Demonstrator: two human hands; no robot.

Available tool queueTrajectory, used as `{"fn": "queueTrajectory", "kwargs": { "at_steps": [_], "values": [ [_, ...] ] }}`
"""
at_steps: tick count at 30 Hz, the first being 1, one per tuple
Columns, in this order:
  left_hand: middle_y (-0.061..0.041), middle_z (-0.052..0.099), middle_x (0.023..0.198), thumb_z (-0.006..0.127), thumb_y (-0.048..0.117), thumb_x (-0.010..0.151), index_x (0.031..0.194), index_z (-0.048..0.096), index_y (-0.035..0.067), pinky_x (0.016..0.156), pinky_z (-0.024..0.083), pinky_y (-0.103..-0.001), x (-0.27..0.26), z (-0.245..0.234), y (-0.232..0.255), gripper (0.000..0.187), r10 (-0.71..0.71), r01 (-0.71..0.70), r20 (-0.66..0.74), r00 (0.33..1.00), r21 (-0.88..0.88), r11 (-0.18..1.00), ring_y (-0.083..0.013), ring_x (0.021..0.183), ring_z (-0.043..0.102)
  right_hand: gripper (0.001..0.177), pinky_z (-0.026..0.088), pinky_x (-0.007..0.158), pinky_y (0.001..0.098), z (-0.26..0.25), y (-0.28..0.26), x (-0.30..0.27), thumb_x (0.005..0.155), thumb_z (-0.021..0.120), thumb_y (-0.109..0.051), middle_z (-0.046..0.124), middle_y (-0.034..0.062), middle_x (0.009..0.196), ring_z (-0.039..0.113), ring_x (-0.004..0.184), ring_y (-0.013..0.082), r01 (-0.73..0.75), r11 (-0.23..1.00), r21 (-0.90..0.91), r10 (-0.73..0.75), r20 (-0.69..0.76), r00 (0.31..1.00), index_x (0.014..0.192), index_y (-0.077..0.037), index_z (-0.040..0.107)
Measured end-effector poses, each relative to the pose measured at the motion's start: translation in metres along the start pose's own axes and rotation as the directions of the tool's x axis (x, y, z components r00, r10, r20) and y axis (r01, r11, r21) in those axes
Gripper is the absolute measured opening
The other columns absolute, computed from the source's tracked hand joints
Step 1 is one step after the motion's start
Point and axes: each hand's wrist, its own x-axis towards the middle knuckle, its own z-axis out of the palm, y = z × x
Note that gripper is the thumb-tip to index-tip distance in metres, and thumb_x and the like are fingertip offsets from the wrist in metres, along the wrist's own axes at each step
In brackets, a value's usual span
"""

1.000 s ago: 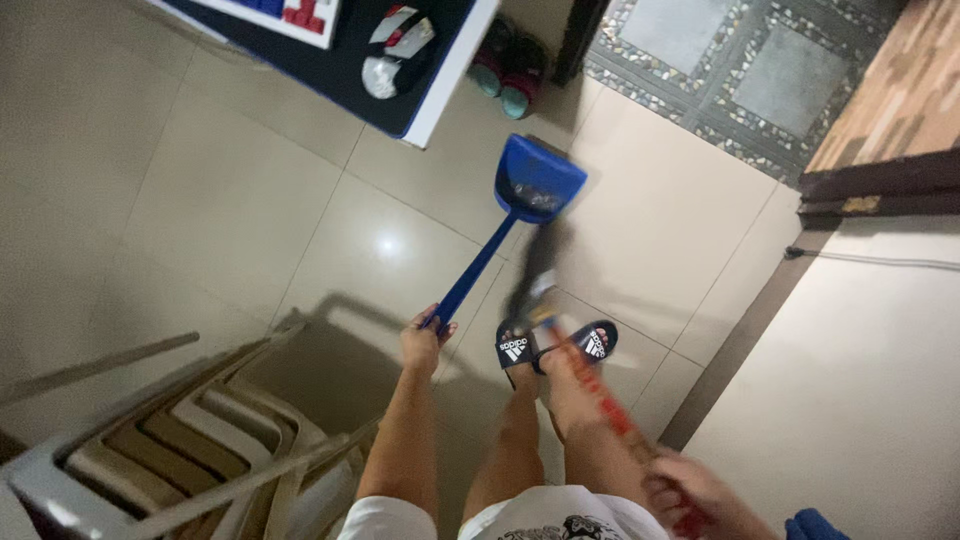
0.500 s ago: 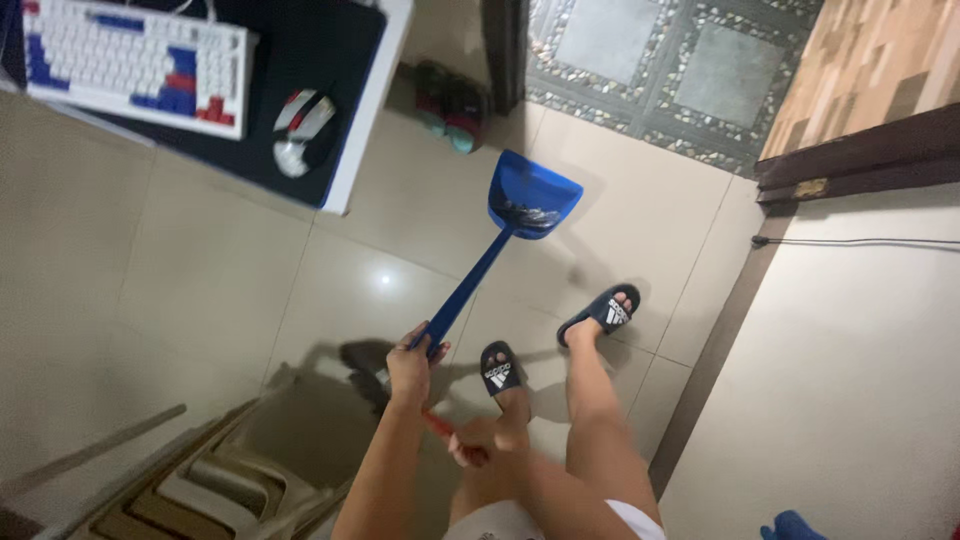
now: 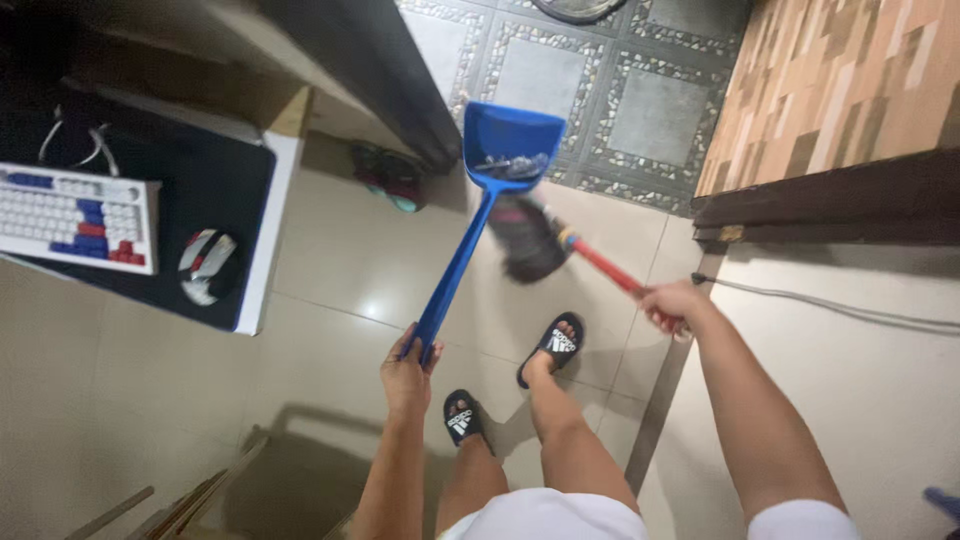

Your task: The person sweeps debris from the floor into a dustpan using a broom and then places the tools against a wall.

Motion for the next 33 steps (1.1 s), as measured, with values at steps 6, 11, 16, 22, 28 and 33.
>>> {"fn": "queueTrajectory", "kwargs": {
  "at_steps": [6, 11, 16, 22, 28, 33],
  "values": [
    [-0.02, 0.067, 0.103, 0.054, -0.003, 0.1, 0.132, 0.059, -0.008, 0.069, 0.065, -0.03, 0.006, 0.082, 0.004, 0.033, 0.04, -0.04, 0.001, 0.999, -0.069, 0.997, -0.026, 0.078, 0.072, 0.031, 0.038, 0.037, 0.0348, -0.027, -0.07, -0.072, 0.086, 0.067, -0.001, 0.054, 0.0065, 0.056, 0.048, 0.041, 0.0156, 0.193, 0.981, -0.017, -0.193, -0.166, 0.967, 0.117, -0.006, 0.068],
    [-0.02, 0.066, 0.104, 0.055, -0.002, 0.1, 0.132, 0.06, -0.008, 0.07, 0.064, -0.03, 0.02, 0.13, 0.019, 0.033, 0.049, -0.047, 0.027, 0.998, -0.051, 0.998, -0.0261, 0.081, 0.071, 0.056, 0.044, 0.039, 0.0301, -0.002, -0.058, -0.152, 0.084, 0.063, 0.0, 0.057, 0.0032, 0.063, 0.052, 0.046, 0.011, 0.386, 0.909, 0.159, -0.327, -0.305, 0.894, 0.137, -0.013, 0.06],
    [-0.018, 0.066, 0.106, 0.056, -0.002, 0.099, 0.132, 0.059, -0.007, 0.072, 0.064, -0.03, 0.038, 0.158, 0.035, 0.033, 0.053, -0.052, 0.056, 0.997, -0.019, 0.998, -0.0266, 0.085, 0.071, 0.056, 0.046, 0.038, 0.032, -0.005, -0.025, -0.196, 0.085, 0.061, -0.007, 0.067, 0.0036, 0.075, 0.054, 0.045, 0.0138, 0.306, 0.767, 0.564, -0.275, -0.142, 0.951, 0.139, -0.008, 0.048],
    [-0.027, 0.071, 0.104, 0.053, -0.001, 0.099, 0.133, 0.059, -0.007, 0.075, 0.063, -0.033, 0.075, 0.211, 0.07, 0.035, 0.075, -0.094, 0.098, 0.992, 0.205, 0.974, -0.0307, 0.088, 0.074, 0.047, 0.047, 0.041, 0.0306, -0.021, -0.038, -0.162, 0.094, 0.067, -0.012, 0.058, 0.0077, 0.071, 0.052, 0.049, 0.0147, 0.316, 0.868, 0.383, -0.226, -0.26, 0.939, 0.131, 0.012, 0.05],
    [-0.02, 0.068, 0.105, 0.054, -0.001, 0.099, 0.134, 0.06, -0.004, 0.073, 0.062, -0.033, 0.121, 0.267, 0.114, 0.035, -0.006, -0.031, 0.173, 0.985, 0.206, 0.978, -0.0275, 0.084, 0.072, 0.057, 0.043, 0.042, 0.0349, -0.015, -0.077, -0.211, 0.09, 0.063, -0.007, 0.055, 0.0086, 0.068, 0.049, 0.048, 0.0181, 0.227, 0.866, 0.446, -0.12, -0.255, 0.96, 0.143, -0.021, 0.049],
    [-0.021, 0.068, 0.106, 0.054, -0.001, 0.099, 0.131, 0.062, -0.005, 0.074, 0.064, -0.033, 0.134, 0.304, 0.143, 0.034, -0.036, -0.01, 0.161, 0.986, 0.278, 0.961, -0.0277, 0.085, 0.073, 0.046, 0.047, 0.042, 0.0344, -0.015, -0.08, -0.204, 0.09, 0.062, -0.003, 0.054, 0.0058, 0.069, 0.053, 0.051, 0.015, 0.386, 0.692, 0.61, -0.208, -0.343, 0.916, 0.135, -0.008, 0.056]
  ]
}}
